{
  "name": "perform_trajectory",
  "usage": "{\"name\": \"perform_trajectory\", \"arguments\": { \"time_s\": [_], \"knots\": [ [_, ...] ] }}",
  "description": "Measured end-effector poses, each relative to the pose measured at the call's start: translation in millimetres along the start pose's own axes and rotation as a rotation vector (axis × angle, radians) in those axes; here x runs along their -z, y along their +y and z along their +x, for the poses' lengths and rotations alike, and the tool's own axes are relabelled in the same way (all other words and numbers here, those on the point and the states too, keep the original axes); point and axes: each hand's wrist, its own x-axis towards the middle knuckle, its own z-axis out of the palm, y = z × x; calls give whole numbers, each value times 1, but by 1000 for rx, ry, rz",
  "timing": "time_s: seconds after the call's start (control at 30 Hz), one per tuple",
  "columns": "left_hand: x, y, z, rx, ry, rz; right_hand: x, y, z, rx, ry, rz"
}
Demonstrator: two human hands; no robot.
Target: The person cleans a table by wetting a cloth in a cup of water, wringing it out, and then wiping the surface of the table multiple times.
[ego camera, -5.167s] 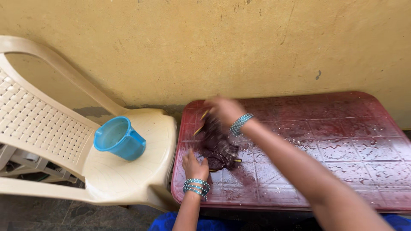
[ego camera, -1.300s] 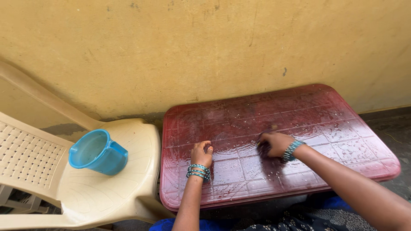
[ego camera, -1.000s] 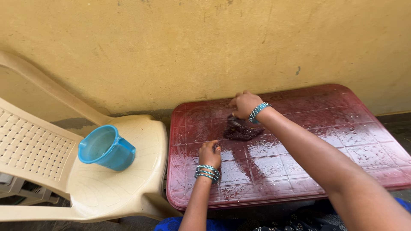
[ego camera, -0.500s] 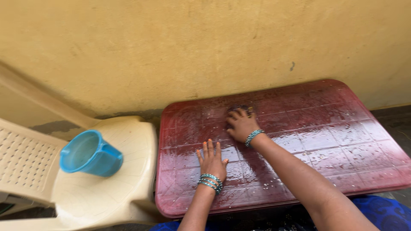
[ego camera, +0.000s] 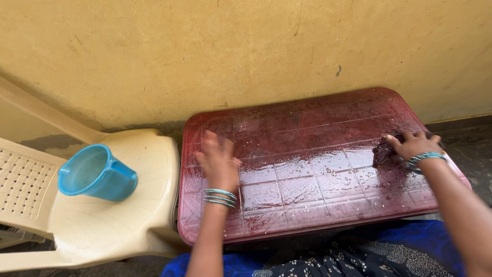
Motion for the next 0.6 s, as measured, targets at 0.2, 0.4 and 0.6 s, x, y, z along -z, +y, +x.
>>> {"name": "perform_trajectory", "arguments": {
  "time_s": [0.2, 0.4, 0.6],
  "knots": [
    [44, -175, -10, 390, 823, 87, 12, 11, -70, 166, -124, -198],
    [-13, -339, -22, 947, 868, -745, 7, -55, -149, 297, -335, -14],
    [-54, -346, -5, 925, 727, -1069, -6, -195, -239, 501, -149, 294]
  ]
}}
